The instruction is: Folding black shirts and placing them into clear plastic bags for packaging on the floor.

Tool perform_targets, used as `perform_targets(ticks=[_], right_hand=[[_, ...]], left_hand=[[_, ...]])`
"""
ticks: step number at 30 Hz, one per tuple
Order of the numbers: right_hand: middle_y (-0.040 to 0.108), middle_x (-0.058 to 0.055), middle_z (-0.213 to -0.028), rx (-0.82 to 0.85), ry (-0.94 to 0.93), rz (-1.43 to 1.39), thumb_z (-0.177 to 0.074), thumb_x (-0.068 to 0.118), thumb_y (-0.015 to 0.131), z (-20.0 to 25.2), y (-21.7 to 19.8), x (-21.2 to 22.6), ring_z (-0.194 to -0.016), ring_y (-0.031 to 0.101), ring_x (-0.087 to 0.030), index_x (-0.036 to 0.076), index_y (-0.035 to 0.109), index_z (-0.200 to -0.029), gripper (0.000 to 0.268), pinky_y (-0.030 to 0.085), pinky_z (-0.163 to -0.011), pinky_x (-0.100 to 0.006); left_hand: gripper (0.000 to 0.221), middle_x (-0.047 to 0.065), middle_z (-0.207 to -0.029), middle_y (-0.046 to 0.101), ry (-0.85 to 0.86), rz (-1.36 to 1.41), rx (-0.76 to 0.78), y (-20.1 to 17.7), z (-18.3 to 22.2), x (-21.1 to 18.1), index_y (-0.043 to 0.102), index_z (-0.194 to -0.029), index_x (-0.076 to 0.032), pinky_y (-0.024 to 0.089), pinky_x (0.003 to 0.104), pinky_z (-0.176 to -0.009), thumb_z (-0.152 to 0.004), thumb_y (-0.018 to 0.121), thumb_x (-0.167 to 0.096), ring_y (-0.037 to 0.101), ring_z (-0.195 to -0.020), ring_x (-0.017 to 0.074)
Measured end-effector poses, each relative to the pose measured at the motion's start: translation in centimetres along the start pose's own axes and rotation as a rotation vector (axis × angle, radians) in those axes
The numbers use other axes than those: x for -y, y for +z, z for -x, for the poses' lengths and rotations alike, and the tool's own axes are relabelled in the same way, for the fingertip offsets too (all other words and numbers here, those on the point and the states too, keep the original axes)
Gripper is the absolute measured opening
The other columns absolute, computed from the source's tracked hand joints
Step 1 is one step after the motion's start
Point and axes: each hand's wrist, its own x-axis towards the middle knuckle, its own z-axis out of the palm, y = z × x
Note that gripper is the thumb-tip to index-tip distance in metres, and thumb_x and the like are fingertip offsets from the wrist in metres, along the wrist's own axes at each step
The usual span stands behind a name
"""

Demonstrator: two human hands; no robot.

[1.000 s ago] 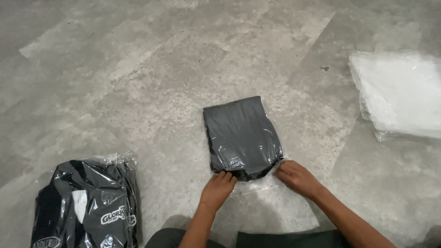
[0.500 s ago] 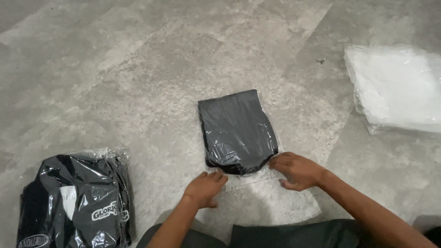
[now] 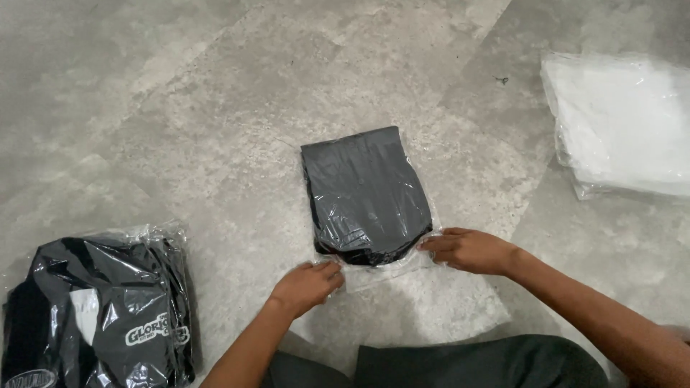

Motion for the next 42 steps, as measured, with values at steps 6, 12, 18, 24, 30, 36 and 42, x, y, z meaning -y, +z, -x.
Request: perform_targets(ticks=[6, 12, 18, 24, 30, 36, 42], right_hand=[[0.062, -0.006, -0.15, -0.028, 0.01, -0.074, -0.099, 0.017, 0.066, -0.1, -0.4, 0.2, -0.134, 0.061, -0.028, 0.004, 0.073, -0.1, 0.015, 0.044, -0.115, -0.052], [0.081, -0.009, -0.127, -0.149, 0.306, -0.686, -0.084, 0.009, 0.074, -0.6, -5.3, 2.0, -0.123, 0.073, -0.034, 0.007, 0.072, -0.085, 0.004, 0.036, -0.117, -0.065], [0.087, -0.016, -0.117, -0.368, 0.542, -1.249, -0.082, -0.001, 0.076, 0.8, -2.2, 1.1, -0.108, 0.08, -0.031, 0.002, 0.069, -0.078, 0.008, 0.048, -0.108, -0.056], [0.087, -0.024, -0.107, -0.471, 0.641, -1.44, -0.081, -0.005, 0.07, 0.9, -2.5, 1.7, -0.084, 0.075, -0.024, -0.002, 0.072, -0.075, 0.007, 0.053, -0.078, -0.04], [0.084, -0.027, -0.097, -0.614, 0.715, -1.402, -0.083, -0.006, 0.072, 1.8, 1.0, 0.1, -0.085, 0.076, -0.032, -0.002, 0.066, -0.071, 0.014, 0.054, -0.077, -0.044], [0.084, -0.025, -0.093, -0.637, 0.732, -1.376, -0.082, -0.006, 0.074, 2.1, 1.1, 0.2, -0.086, 0.077, -0.033, -0.002, 0.069, -0.073, 0.011, 0.053, -0.075, -0.042], [0.086, -0.017, -0.101, -0.61, 0.733, -1.347, -0.092, 0.0, 0.063, 2.8, 2.5, -0.4, -0.111, 0.081, -0.028, 0.007, 0.063, -0.072, 0.021, 0.062, -0.097, -0.042]], left_hand=[[0.042, 0.005, -0.146, 0.051, -0.003, 0.059, -0.003, 0.8, -0.3, 0.4, 0.067, -0.131, -0.017, 0.053, 0.045, -0.101, -0.091, 0.081, -0.022, 0.054, -0.139, 0.0286], [0.011, 0.015, -0.148, 0.061, -0.125, 0.794, -0.136, -2.0, 1.9, 1.2, 0.067, -0.093, -0.005, 0.051, 0.05, -0.109, -0.089, 0.073, -0.013, 0.054, -0.141, 0.0389], [0.012, 0.015, -0.144, 0.07, -0.296, 1.255, -0.211, -6.1, 3.3, 0.8, 0.062, -0.079, -0.006, 0.049, 0.049, -0.112, -0.084, 0.071, -0.013, 0.059, -0.141, 0.034], [0.008, 0.017, -0.142, 0.071, -0.504, 1.546, -0.188, -5.8, 2.7, 1.4, 0.071, -0.083, -0.003, 0.052, 0.043, -0.107, -0.082, 0.071, -0.011, 0.067, -0.131, 0.0292], [0.016, 0.021, -0.132, 0.076, -0.742, 1.714, -0.227, -3.7, 2.9, 3.1, 0.076, -0.088, 0.0, 0.055, 0.041, -0.106, -0.091, 0.069, -0.014, 0.075, -0.12, 0.0275], [0.01, 0.012, -0.087, 0.078, -0.726, 1.411, -0.375, 0.6, 1.6, 3.9, 0.069, -0.087, -0.008, 0.06, 0.035, -0.076, -0.093, 0.072, -0.015, 0.079, -0.085, 0.0227], [0.039, 0.005, -0.102, 0.057, -0.097, 0.755, -0.47, -4.4, 0.6, -2.3, 0.055, -0.102, -0.014, 0.044, 0.037, -0.064, -0.08, 0.085, -0.024, 0.056, -0.083, 0.0224]])
